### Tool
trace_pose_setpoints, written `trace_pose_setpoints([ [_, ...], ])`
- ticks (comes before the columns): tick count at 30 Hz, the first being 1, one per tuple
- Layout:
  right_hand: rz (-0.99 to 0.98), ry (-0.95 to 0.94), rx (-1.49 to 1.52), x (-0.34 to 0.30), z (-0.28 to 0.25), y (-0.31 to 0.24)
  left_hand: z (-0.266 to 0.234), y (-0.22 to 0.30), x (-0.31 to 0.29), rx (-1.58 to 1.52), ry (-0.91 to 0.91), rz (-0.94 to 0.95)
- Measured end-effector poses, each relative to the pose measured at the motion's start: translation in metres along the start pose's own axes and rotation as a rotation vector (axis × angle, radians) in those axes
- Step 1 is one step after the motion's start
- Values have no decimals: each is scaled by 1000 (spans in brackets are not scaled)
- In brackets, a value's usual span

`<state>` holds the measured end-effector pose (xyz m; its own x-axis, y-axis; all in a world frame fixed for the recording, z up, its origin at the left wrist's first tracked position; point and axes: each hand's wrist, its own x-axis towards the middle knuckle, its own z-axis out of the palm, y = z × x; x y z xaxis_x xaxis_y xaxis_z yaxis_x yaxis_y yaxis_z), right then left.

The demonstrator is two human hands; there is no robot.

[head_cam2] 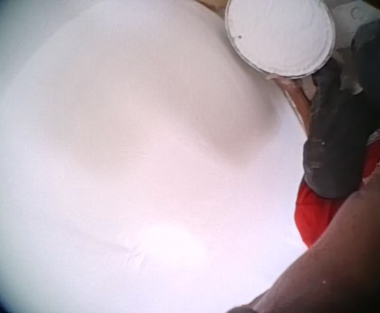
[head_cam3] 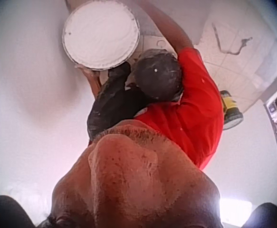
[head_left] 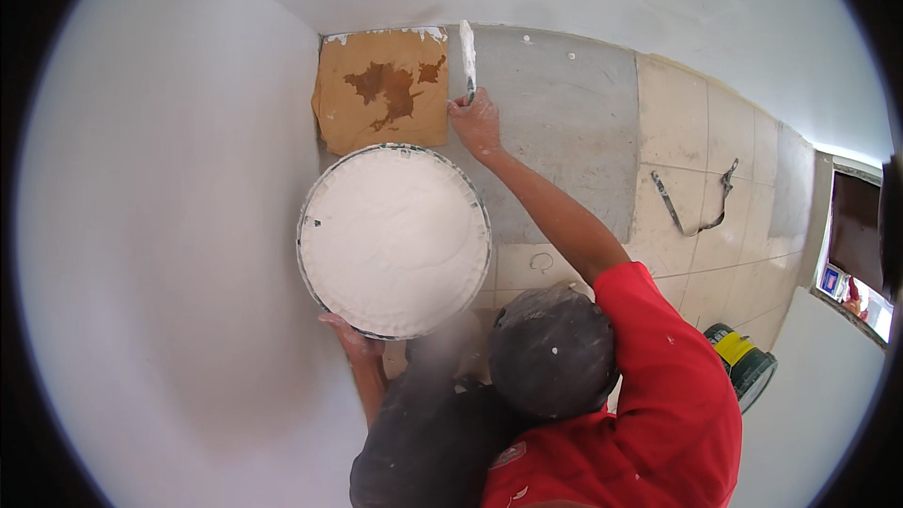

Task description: The person is painting a wall with white paint using a brush. They repeatedly dip the brush into a paint bucket and apply the paint to a specific area of the wall, covering a brownish patch.

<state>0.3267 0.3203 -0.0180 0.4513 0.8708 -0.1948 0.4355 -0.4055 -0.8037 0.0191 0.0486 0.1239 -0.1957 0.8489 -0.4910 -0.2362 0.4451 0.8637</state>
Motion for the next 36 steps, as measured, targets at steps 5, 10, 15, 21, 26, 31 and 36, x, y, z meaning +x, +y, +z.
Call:
trace_pose_setpoints([
  [5, 92, 20, -125, 4, 33, 0, 7, 3, 1, -174, -12, -20],
  [10, 162, 42, -114, 0, 26, -6, -7, -9, -1, -240, 11, -43],
  [15, 249, 14, -144, -2, 31, -21, -16, -17, -2, 6, 54, 16],
  [21, 292, 75, -89, 3, 35, -12, 9, 4, 2, -236, 52, -86],
  [26, 208, 124, -71, -21, -2, 2, 12, 7, -1, -268, 74, -96],
  [31, 236, 180, 167, -30, -36, 29, 3, 0, 0, -135, 78, -16],
  [36, 255, 289, 201, -23, -37, 72, 11, 7, 5, -192, 3, -6],
])
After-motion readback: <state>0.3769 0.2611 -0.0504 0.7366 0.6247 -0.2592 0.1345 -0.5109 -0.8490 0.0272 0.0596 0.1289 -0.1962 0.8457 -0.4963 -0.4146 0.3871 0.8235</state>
